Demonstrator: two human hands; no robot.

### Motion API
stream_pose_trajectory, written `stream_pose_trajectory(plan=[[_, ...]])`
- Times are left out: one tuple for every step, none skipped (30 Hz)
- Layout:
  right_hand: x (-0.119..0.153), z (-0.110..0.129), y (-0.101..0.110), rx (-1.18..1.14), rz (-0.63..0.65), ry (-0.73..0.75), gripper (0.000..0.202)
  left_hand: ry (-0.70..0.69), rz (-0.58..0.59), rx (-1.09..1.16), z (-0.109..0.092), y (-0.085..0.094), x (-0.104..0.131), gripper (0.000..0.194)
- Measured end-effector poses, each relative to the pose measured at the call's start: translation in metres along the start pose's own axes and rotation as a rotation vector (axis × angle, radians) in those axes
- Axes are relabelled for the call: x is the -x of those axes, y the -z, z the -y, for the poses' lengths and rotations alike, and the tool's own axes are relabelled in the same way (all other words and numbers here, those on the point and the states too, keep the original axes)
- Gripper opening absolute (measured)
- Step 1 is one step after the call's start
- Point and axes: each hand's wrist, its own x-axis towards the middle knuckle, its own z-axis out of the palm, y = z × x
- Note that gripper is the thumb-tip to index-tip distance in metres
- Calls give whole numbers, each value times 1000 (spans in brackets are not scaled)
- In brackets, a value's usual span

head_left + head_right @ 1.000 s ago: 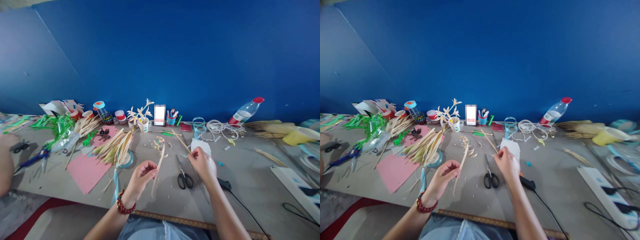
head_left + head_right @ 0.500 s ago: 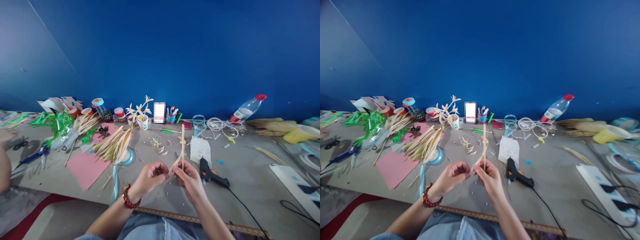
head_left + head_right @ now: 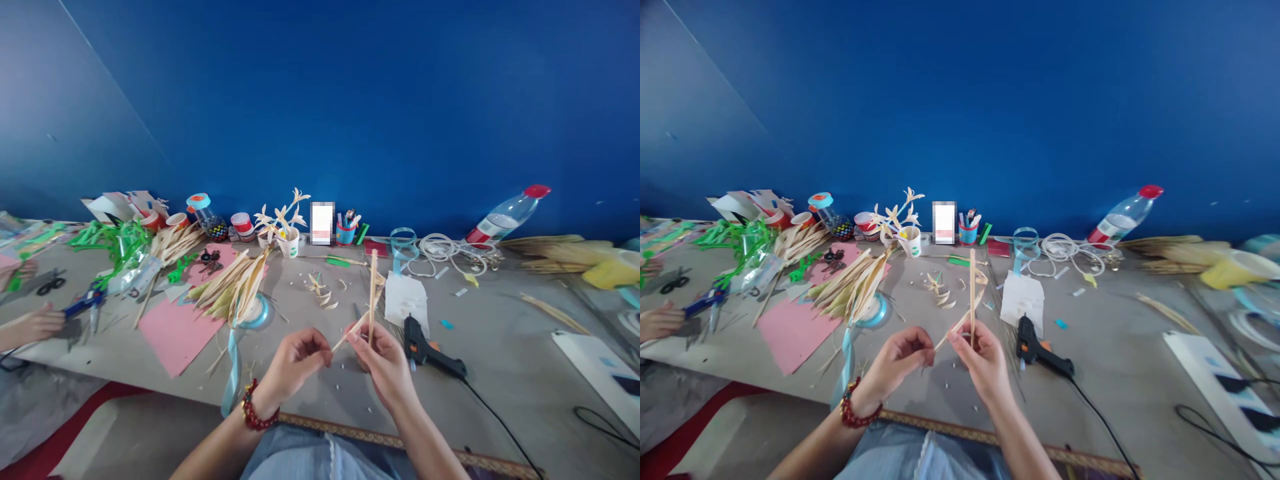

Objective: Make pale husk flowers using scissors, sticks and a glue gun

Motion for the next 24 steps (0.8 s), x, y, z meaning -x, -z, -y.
stream_pose_trajectory(plan=[[1,1,-1,30,39,-10,30,-1,8,9,0,0,0,16],[3,1,-1,58,82,-24,30,-3,13,15,-1,-1,0,16],[4,2,-2,83,124,-38,31,-5,15,19,-2,-2,0,16],[5,2,-2,106,160,-50,31,-6,17,24,-3,-2,0,16],[6,2,-2,124,188,-60,30,-8,22,30,-4,-3,1,17],[6,2,-1,131,207,-68,30,-12,32,38,-6,-3,1,18],[6,2,-1,125,218,-77,30,-17,47,47,-7,-3,1,19],[7,2,-1,101,223,-90,29,-22,65,58,-8,-4,2,20],[7,2,-1,61,220,-109,30,-26,84,68,-8,-4,2,21],[7,1,-1,9,213,-135,30,-28,101,79,-9,-4,2,22],[7,1,-1,-47,204,-161,31,-29,113,90,-9,-4,2,23],[8,1,-2,-99,191,-184,31,-28,120,100,-9,-3,1,23],[8,2,-2,-142,177,-204,31,-27,123,103,-8,-3,1,23],[9,2,-3,-175,160,-219,31,-28,125,100,-8,-2,0,23],[9,2,-3,-196,145,-229,31,-31,124,91,-7,-1,0,23],[9,3,-3,-207,132,-235,31,-35,121,80,-7,0,0,22],[9,4,-3,-210,120,-239,30,-35,117,71,-7,0,0,22],[9,4,-3,-211,109,-239,31,-32,116,70,-7,1,0,23],[9,5,-3,-210,99,-237,31,-26,115,83,-7,2,0,24],[9,5,-4,-209,86,-232,32,-18,116,108,-8,2,1,25],[10,5,-4,-212,68,-226,33,-9,114,142,-8,2,1,26],[10,4,-5,-221,45,-219,33,-3,108,178,-8,2,2,27],[10,4,-7,-237,24,-213,33,-1,98,210,-8,1,2,28],[11,3,-8,-258,6,-211,33,-5,87,236,-8,1,2,28]])
